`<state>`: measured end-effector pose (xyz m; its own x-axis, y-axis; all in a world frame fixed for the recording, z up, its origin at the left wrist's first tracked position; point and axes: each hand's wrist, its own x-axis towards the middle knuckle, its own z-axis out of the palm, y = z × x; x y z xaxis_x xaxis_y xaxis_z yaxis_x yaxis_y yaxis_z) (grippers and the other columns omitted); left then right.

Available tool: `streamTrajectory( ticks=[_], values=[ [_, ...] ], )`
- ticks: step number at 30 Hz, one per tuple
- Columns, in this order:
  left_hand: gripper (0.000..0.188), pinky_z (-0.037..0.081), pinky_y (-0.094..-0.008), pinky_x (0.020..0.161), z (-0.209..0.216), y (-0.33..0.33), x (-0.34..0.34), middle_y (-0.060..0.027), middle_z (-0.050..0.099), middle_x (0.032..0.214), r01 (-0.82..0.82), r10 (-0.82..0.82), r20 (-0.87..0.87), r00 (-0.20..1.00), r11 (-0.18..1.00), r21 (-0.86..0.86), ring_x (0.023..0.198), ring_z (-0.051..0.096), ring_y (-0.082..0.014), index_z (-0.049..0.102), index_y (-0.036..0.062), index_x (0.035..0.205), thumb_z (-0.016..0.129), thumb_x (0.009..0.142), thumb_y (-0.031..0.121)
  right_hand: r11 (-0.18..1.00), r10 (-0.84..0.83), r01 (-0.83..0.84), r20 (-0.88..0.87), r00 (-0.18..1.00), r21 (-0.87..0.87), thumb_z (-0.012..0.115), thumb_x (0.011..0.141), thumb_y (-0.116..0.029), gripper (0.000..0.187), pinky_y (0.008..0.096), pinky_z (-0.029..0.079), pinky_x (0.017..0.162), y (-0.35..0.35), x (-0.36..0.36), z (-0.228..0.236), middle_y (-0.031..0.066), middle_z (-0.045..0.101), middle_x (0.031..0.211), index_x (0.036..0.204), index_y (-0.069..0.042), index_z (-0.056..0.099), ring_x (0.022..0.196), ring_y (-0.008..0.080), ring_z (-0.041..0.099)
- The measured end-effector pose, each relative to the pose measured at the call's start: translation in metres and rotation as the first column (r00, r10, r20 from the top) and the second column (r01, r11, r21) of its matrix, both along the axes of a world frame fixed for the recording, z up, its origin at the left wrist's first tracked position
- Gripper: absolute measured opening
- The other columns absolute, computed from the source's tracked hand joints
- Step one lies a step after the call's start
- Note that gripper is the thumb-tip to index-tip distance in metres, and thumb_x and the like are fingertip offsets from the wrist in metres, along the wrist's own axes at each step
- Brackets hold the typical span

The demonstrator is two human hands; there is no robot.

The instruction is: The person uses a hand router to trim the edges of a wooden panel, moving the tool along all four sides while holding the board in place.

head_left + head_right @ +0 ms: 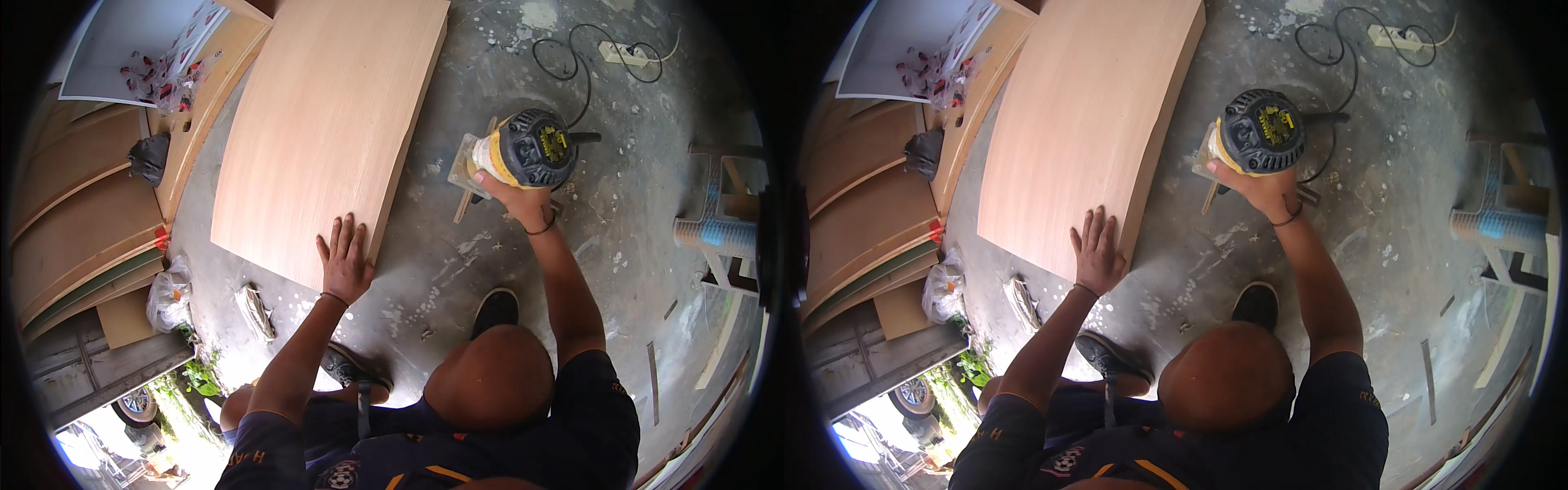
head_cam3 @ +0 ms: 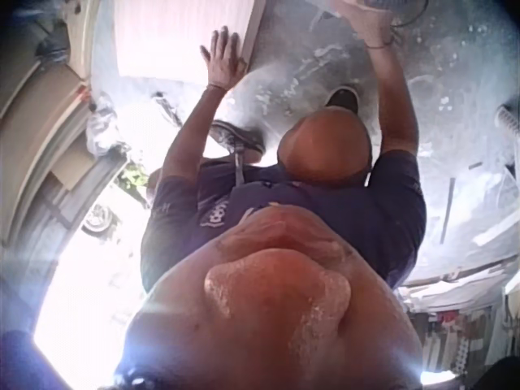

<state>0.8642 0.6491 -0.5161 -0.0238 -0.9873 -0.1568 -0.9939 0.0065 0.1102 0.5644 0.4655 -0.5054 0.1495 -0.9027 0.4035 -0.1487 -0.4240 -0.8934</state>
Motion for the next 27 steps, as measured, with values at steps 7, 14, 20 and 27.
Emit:
streamTrajectory(
  ticks=[7, 14, 20, 27],
  values=[
    [0.057, 0.016, -0.0586, 0.112, 0.009, 0.001, 0.029, -0.0141, 0.029, 0.153, 0.073, -0.091, -0.137, 0.986, 0.988, -0.134, 0.142, 0.026, -0.0336, 0.045, 0.0082, 0.136, 0.06, 0.084, 0.025, 0.994, 0.06, -0.075, -0.174, 0.983, -0.08, 0.08, 0.073, -0.028, 0.037, 0.0358, 0.046, 0.095, 0.044, 0.051, 0.018, 0.0025, 0.068, 0.11, 0.106, -0.013, 0.069, 0.105, 0.0206, 0.062],
    [0.055, 0.015, -0.0589, 0.113, -0.018, -0.091, 0.094, -0.0116, 0.024, 0.156, -0.143, 0.15, 0.013, 0.989, 0.959, -0.246, 0.145, 0.019, -0.0313, 0.037, 0.0135, 0.144, 0.043, 0.097, 0.041, 0.98, 0.085, -0.139, -0.334, 0.939, -0.143, 0.075, 0.078, -0.035, 0.04, 0.039, 0.044, 0.098, 0.086, 0.11, 0.005, 0.0061, 0.066, 0.111, 0.108, -0.009, 0.067, 0.107, 0.0252, 0.059],
    [0.058, 0.012, -0.0601, 0.113, -0.018, -0.091, 0.088, -0.0112, 0.022, 0.156, -0.142, 0.172, 0.102, 0.98, 0.957, -0.251, 0.145, 0.017, -0.0303, 0.035, 0.0148, 0.146, 0.038, 0.097, 0.044, 0.971, 0.235, -0.234, -0.337, 0.912, 0.043, 0.076, 0.077, -0.029, 0.046, 0.0415, 0.042, 0.098, 0.106, 0.141, 0.009, 0.0104, 0.062, 0.115, 0.115, -0.007, 0.062, 0.106, 0.0291, 0.057],
    [0.064, 0.004, -0.0609, 0.114, 0.0, -0.085, 0.094, -0.0106, 0.014, 0.159, 0.077, -0.084, -0.141, 0.986, 0.995, -0.055, 0.147, 0.009, -0.0287, 0.037, 0.0162, 0.145, 0.051, 0.091, 0.048, 0.96, 0.19, -0.144, -0.178, 0.966, 0.238, 0.082, 0.074, -0.021, 0.051, 0.0357, 0.047, 0.091, 0.099, 0.146, 0.006, 0.0092, 0.062, 0.112, 0.116, -0.004, 0.059, 0.1, 0.0218, 0.06]
  ],
)
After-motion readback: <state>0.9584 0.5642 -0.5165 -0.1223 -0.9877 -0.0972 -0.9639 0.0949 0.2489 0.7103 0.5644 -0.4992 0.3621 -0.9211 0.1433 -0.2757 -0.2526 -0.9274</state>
